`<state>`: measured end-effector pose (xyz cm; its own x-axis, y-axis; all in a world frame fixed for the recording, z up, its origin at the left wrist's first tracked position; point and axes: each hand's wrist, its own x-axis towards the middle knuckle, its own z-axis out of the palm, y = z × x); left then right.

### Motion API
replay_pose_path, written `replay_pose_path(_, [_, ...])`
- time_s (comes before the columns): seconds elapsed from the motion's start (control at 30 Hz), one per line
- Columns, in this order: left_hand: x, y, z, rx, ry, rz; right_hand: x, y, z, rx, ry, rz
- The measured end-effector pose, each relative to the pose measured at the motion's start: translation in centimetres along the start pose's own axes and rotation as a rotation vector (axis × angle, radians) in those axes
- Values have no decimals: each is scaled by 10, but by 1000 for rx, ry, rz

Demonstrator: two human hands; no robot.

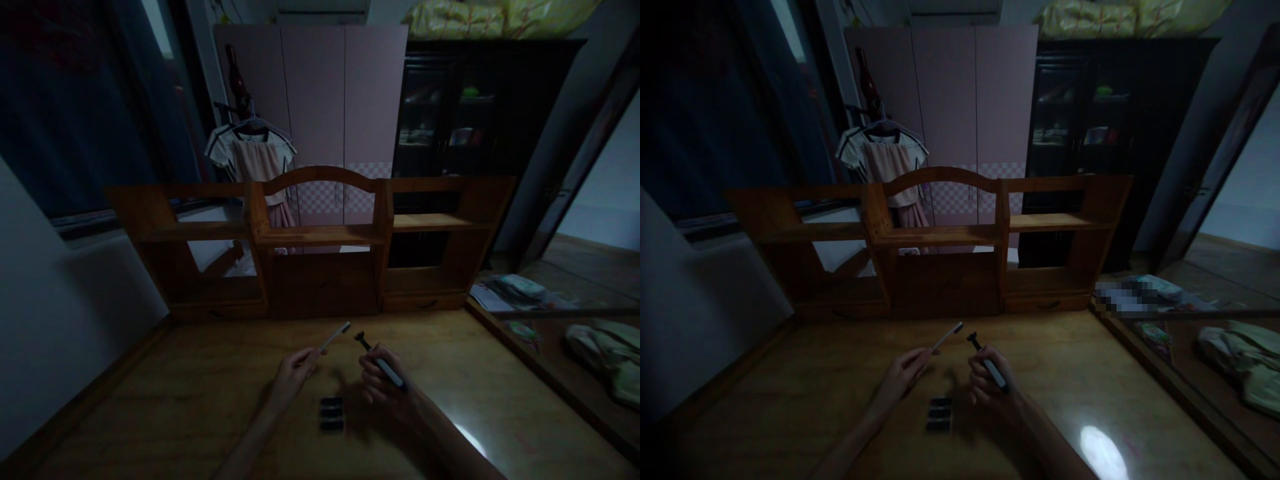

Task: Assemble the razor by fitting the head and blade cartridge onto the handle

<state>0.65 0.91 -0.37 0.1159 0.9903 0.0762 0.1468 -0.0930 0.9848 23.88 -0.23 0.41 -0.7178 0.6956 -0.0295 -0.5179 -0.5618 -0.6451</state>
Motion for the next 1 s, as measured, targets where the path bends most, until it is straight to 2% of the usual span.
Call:
replay_pose_path(0.13, [2,0,-2,18,-3,-8,1,-3,-1,22,-40,-31])
replay_pose_path(0.27, [-2,3,-2,39,1,-6,4,1,-2,32,-51,26])
replay_pose_path(0.5, [-2,5,3,102,-38,41,1,8,9,35,42,23])
replay_pose_path(0.77, [-1,4,3,139,-18,63,3,5,-5,37,10,38])
replay_pose_path(1.0, [-2,5,0,127,7,42,2,3,-3,-11,14,35])
